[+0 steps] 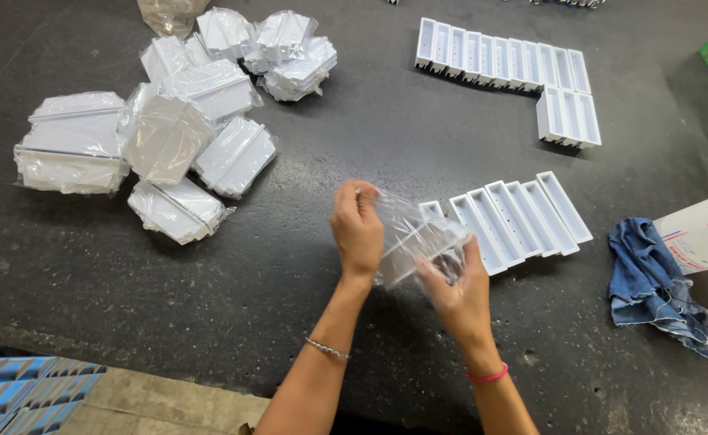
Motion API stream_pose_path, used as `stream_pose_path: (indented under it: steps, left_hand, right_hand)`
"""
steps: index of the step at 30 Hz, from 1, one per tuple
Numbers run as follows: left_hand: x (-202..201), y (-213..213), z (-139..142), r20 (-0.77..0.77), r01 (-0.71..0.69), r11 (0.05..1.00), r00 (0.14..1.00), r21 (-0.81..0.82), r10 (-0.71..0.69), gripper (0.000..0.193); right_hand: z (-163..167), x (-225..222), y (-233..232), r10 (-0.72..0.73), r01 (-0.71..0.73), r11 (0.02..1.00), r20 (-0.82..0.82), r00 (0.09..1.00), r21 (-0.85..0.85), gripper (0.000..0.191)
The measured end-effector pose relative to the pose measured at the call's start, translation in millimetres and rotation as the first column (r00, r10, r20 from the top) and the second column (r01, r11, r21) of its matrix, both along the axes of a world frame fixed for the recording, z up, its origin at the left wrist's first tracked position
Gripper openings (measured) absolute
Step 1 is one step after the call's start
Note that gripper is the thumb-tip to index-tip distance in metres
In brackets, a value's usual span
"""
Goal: The person unwraps a white plastic part from a poly bag and wipes it with a blue cloth. The person repeats this process for several parts, wiping each one individually and placing them on the table.
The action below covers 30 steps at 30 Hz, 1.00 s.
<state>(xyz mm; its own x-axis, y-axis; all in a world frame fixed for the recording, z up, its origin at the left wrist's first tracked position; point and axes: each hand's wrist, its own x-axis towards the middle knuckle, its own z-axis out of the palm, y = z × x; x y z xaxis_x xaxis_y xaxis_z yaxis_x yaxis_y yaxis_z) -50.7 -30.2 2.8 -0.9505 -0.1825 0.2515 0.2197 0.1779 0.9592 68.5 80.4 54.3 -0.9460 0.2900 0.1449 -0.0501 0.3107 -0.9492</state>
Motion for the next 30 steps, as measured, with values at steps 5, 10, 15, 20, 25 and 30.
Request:
stream_pose_path:
  steps: [5, 10, 15, 20, 25, 30]
  left_hand:
    - [-21.4, -45.1, 8.5, 0.043, -0.326, 0.941, 0.945, 0.087, 0.323, 0.022]
    - [-28.0, -70.2, 6.1, -0.049, -0.446, 0.883, 0.888, 0.146, 0.457, 0.022]
    - [-23.2, -66.0, 8.0, -0.077, -0.311, 0.926, 0.94, 0.215, 0.334, 0.023]
    - [-14.5, -71.3, 21.1, -0.02, -0.259, 0.941, 0.963, 0.219, 0.27, 0.025]
    - [8.2, -41.9, 38.1, -0.167, -0.059, 0.986, 0.982, 0.156, 0.086, 0.021]
    - [27.2, 9.8, 34.0, -0.301, 0.293, 0.954, 0.917, 0.063, -0.262, 0.009]
  right_hand:
    - [22.0, -1.7, 4.2, -0.176, 0.176, 0.984, -0.154, 0.972, -0.014, 0.059]
    - [28.0, -14.1, 7.5, -0.134, -0.011, 0.872, 0.261, 0.956, 0.49, 0.067]
    - [12.0, -25.7, -12.8, 0.053, -0.004, 0.534, -0.029, 0.998, 0.845, 0.061]
    - [24.1, -18.9, -14.0, -0.054, 0.086, 0.835, -0.075, 0.996, 0.543, 0.054]
    - [51.5, -3.6, -2.8, 0.175, -0.156, 0.969, -0.088, 0.981, 0.19, 0.082]
    - [51.2, 11.5, 1.0, 0.158, -0.273, 0.935, 0.425, 0.891, 0.225, 0.104]
